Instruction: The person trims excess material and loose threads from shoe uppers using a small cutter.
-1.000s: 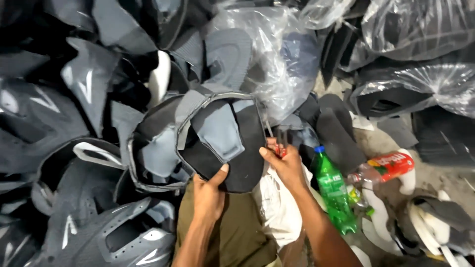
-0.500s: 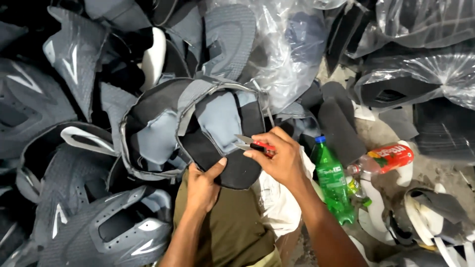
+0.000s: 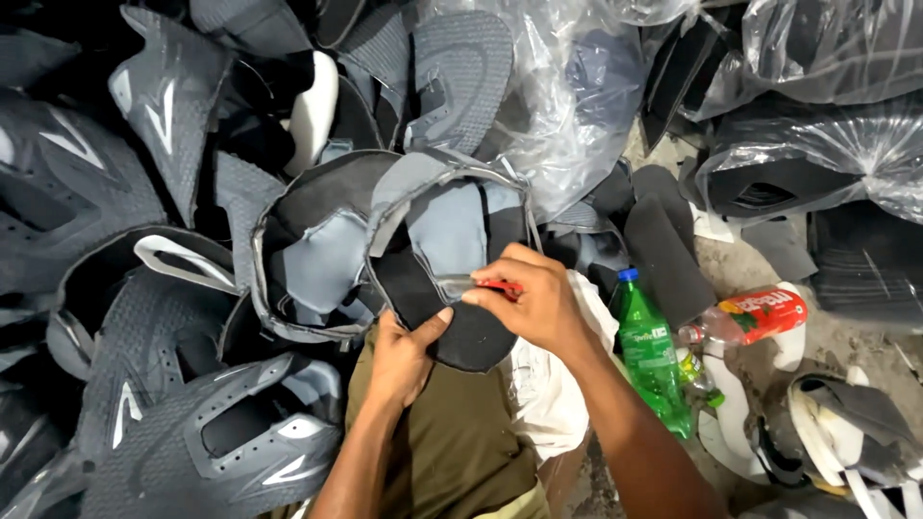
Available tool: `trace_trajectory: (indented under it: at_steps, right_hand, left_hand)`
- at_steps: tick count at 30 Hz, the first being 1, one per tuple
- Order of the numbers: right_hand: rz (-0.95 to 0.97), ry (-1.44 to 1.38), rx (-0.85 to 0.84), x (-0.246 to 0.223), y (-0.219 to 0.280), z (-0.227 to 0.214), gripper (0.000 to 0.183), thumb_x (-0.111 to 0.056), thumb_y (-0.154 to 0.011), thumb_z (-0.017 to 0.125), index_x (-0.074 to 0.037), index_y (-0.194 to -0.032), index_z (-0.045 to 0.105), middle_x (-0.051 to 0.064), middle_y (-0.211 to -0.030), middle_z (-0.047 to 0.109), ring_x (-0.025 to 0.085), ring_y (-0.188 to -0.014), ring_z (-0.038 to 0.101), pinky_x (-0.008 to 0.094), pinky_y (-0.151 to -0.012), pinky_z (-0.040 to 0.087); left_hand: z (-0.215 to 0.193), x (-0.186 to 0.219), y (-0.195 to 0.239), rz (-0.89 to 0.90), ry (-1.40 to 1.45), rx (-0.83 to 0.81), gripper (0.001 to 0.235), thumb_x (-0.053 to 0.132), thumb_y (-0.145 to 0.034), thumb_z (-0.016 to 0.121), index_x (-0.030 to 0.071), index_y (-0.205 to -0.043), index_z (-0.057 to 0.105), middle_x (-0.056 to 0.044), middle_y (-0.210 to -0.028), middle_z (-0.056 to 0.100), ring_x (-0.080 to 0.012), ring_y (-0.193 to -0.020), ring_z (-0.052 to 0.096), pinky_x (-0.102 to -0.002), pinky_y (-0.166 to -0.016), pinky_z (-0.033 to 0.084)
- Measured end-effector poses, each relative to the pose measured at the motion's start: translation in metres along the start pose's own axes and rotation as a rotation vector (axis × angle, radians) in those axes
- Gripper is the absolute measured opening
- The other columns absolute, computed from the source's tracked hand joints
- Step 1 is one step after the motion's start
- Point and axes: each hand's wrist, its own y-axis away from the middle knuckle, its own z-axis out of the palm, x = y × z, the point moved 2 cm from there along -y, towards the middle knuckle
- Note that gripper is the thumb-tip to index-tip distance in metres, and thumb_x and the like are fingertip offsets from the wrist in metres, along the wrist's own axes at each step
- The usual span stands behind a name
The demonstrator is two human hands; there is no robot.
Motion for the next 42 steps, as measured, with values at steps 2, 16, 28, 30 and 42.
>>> trace_trajectory:
  at_steps: [2, 16, 28, 30, 42]
  right_hand:
    - [0.056, -0.074, -0.083, 0.011, -0.002, 0.010, 0.022, -0.011, -0.080, 0.088, -0.003, -0.096, 0.076, 0.004, -0.080, 0.065, 0.010, -0.067, 0.064, 0.026, -0.059, 0.050]
    - [0.128, -0.425, 0.025, 0.002, 0.003, -0.003, 0.040, -0.004, -0.078, 0.086, 0.002, -0.115, 0.071, 0.003, -0.099, 0.060, 0.009, -0.087, 0.060, 0.024, -0.075, 0.048]
    - [0.002, -0.338, -0.006, 0.007, -0.023, 0.043, 0.006, -0.004, -0.090, 0.077, 0.000, -0.092, 0.072, 0.000, -0.087, 0.069, 0.002, -0.073, 0.060, 0.021, -0.063, 0.047]
    - [0.152, -0.375, -0.016, 0.016, -0.012, 0.037, 0.004, -0.003, -0.090, 0.073, 0.000, -0.087, 0.072, 0.000, -0.079, 0.068, 0.002, -0.063, 0.054, 0.021, -0.055, 0.043]
    - [0.085, -0.484, 0.063, 0.002, -0.019, 0.040, 0.012, -0.007, -0.090, 0.080, -0.001, -0.099, 0.075, -0.002, -0.087, 0.059, 0.003, -0.070, 0.046, 0.023, -0.060, 0.037]
  left_hand:
    - [0.006, 0.010, 0.003, 0.027, -0.052, 0.032, 0.033, -0.009, -0.088, 0.069, -0.003, -0.120, 0.067, -0.012, -0.116, 0.073, -0.0232, -0.104, 0.070, -0.039, -0.094, 0.055]
    - [0.005, 0.006, 0.006, 0.052, -0.100, 0.008, 0.038, -0.007, -0.086, 0.071, 0.000, -0.123, 0.066, -0.009, -0.116, 0.073, -0.0212, -0.103, 0.070, -0.038, -0.093, 0.055]
    - [0.000, 0.007, 0.010, 0.079, -0.267, 0.003, 0.029, -0.001, -0.088, 0.073, -0.003, -0.117, 0.070, -0.008, -0.109, 0.076, -0.0161, -0.094, 0.070, -0.033, -0.086, 0.056]
    - [-0.002, 0.005, 0.011, 0.046, -0.223, 0.022, 0.026, -0.001, -0.089, 0.073, -0.005, -0.115, 0.071, -0.009, -0.108, 0.076, -0.0172, -0.092, 0.070, -0.034, -0.085, 0.056]
    - [0.005, 0.010, 0.014, 0.079, -0.255, 0.001, 0.031, -0.002, -0.087, 0.073, -0.002, -0.117, 0.070, -0.007, -0.110, 0.075, -0.0159, -0.094, 0.070, -0.033, -0.087, 0.056]
